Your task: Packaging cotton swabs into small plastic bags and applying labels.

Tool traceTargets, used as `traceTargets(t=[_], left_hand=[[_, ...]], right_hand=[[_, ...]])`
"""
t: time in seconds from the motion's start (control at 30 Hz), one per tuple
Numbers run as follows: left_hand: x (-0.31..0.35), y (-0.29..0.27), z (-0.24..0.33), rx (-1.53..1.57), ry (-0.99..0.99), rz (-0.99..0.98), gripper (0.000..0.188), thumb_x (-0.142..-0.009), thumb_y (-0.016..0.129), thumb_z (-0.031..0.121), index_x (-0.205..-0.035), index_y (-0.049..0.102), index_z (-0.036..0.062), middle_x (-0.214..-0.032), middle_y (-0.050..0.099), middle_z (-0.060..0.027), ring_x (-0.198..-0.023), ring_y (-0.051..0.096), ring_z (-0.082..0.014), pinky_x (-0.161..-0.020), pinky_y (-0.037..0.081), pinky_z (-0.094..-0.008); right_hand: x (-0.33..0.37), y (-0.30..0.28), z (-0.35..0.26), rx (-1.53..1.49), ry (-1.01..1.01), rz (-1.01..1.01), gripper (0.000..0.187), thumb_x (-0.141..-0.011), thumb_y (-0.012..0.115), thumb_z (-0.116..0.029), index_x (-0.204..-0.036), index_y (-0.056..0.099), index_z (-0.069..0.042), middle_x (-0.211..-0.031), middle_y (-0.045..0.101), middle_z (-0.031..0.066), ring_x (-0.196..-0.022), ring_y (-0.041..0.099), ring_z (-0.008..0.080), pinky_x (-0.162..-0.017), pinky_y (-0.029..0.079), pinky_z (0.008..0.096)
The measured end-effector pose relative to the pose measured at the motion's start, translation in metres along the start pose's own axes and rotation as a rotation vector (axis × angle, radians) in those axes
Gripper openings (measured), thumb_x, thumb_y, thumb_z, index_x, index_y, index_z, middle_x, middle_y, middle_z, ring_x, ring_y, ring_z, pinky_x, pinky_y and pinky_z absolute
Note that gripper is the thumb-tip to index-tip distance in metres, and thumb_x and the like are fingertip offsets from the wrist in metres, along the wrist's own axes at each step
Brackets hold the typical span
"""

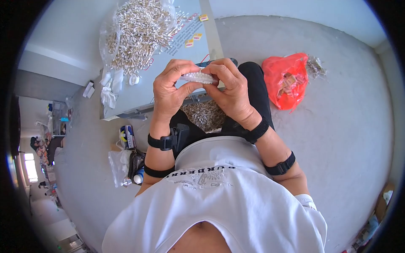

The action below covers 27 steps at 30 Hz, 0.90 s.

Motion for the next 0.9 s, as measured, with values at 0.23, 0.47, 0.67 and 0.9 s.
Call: traceTargets(t=[0.23, 0.47, 0.67, 0.9], left_hand=[[0.005, -0.005, 0.007, -0.117, 0.087, 0.002, 0.036, -0.061, 0.08, -0.001, -0.094, 0.067, 0.0038, -0.094, 0.064, -0.0061, -0.089, 0.059, -0.0246, -0.072, 0.053, -0.0328], [-0.007, -0.003, -0.008, -0.159, 0.157, 0.004, 0.03, -0.062, 0.077, -0.004, -0.088, 0.063, 0.0026, -0.088, 0.064, -0.0067, -0.084, 0.059, -0.0268, -0.07, 0.051, -0.0354], [-0.022, 0.015, -0.046, -0.052, 0.066, -0.031, 0.029, -0.064, 0.076, -0.003, -0.09, 0.065, 0.0027, -0.088, 0.065, -0.0081, -0.086, 0.059, -0.0271, -0.072, 0.05, -0.0344], [-0.024, 0.043, -0.082, 0.068, -0.244, -0.097, 0.049, -0.07, 0.077, 0.001, -0.117, 0.061, 0.0013, -0.109, 0.064, -0.0096, -0.089, 0.06, -0.0186, -0.074, 0.047, -0.0285]], right_hand=[[0.006, 0.001, -0.007, -0.036, 0.025, -0.008, 0.031, -0.072, 0.073, 0.007, -0.1, 0.064, -0.002, -0.101, 0.057, 0.0056, -0.079, 0.055, 0.012, -0.07, 0.047, 0.0239], [-0.007, 0.006, 0.003, -0.006, 0.032, -0.027, 0.029, -0.072, 0.073, 0.007, -0.098, 0.064, -0.002, -0.098, 0.058, 0.0068, -0.079, 0.057, 0.0147, -0.069, 0.047, 0.0255], [-0.017, -0.003, 0.04, -0.042, 0.165, -0.006, 0.028, -0.073, 0.071, 0.007, -0.097, 0.063, -0.001, -0.097, 0.059, 0.0086, -0.08, 0.058, 0.0175, -0.069, 0.047, 0.0264], [-0.007, -0.048, 0.088, 0.028, 0.527, 0.185, 0.022, -0.077, 0.074, -0.004, -0.094, 0.061, -0.001, -0.079, 0.058, 0.0006, -0.069, 0.053, 0.0059, -0.059, 0.045, 0.0232]])
Point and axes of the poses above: each hand's wrist, its own x-axis away from the middle knuckle, its own y-axis out of the palm, z = x × y, the point moved 3 cm from there along -x, towards the middle knuckle
